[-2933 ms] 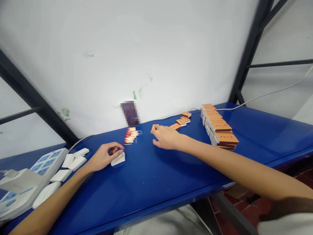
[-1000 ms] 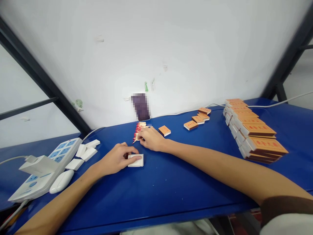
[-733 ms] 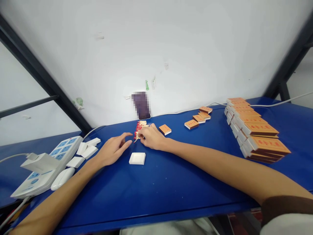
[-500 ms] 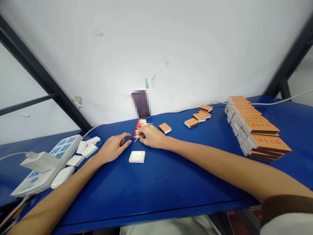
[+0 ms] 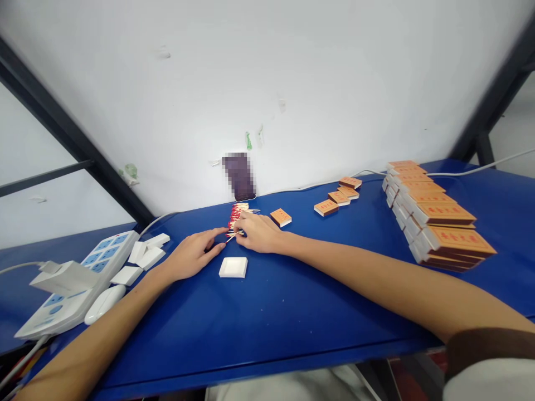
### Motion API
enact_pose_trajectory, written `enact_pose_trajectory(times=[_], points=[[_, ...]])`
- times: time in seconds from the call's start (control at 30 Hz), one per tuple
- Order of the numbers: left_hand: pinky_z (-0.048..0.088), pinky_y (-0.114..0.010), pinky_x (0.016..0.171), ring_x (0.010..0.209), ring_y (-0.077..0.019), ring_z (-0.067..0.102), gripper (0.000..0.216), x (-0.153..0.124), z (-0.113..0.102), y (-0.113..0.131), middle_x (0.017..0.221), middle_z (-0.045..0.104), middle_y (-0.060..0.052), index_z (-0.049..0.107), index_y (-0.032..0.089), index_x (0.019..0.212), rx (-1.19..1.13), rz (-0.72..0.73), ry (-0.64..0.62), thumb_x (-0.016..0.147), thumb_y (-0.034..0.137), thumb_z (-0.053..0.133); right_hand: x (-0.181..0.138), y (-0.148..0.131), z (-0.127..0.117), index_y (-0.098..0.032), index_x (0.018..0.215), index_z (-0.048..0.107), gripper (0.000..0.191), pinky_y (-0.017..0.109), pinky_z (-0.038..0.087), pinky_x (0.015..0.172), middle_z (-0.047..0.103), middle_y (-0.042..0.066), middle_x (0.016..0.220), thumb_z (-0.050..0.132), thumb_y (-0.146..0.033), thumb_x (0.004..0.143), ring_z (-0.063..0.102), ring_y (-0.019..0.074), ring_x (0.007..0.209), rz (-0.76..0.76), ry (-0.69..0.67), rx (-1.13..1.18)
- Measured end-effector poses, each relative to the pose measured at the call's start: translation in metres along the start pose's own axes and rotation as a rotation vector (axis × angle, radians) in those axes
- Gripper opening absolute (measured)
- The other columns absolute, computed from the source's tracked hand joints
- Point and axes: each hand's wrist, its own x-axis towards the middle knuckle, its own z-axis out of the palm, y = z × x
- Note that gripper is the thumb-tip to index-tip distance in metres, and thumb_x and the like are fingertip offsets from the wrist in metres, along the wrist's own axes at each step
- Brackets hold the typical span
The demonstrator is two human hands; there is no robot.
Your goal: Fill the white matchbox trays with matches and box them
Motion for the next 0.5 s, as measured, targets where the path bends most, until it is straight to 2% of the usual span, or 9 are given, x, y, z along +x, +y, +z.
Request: enact_pose_trajectory(times=[0.1,0.3,0.5], points=[[0.044,-0.031,0.077,0.084,-0.0192,0.063,0.041,0.0,0.0011,-0.0008,0.108,0.067,-0.005,0.056,0.025,0.127,-0.009,0.017,0.008,0.098,0.046,0.036,0.0003,0.0,0.0005,-0.021,0.094,0.067,0.014,0.027,0.036,0.069,0.06,0.003,0.092,0.056,-0.026,0.087,0.057,0.0169,0.085,0.002,0.002,0.014],[0.041,-0.028,0.067,0.073,-0.0174,0.06,0.04,0.0002,0.0011,-0.001,0.086,0.066,-0.003,0.055,0.022,0.128,0.003,-0.001,0.01,0.097,0.043,0.04,0.0006,-0.0019,-0.0032,-0.018,0.087,0.064,0.012,0.026,0.034,0.068,0.06,0.004,0.086,0.054,-0.023,0.088,0.054,0.0152,0.08,-0.04,0.015,0.048],[0.039,-0.027,0.064,0.07,-0.0168,0.058,0.041,-0.0003,-0.0003,0.0007,0.078,0.062,-0.001,0.052,0.022,0.13,0.014,-0.004,0.014,0.097,0.042,0.04,0.0007,-0.003,-0.0028,-0.018,0.08,0.06,0.002,0.025,0.032,0.064,0.059,0.001,0.077,0.058,-0.019,0.082,0.049,0.0129,0.071,-0.061,0.059,0.105]])
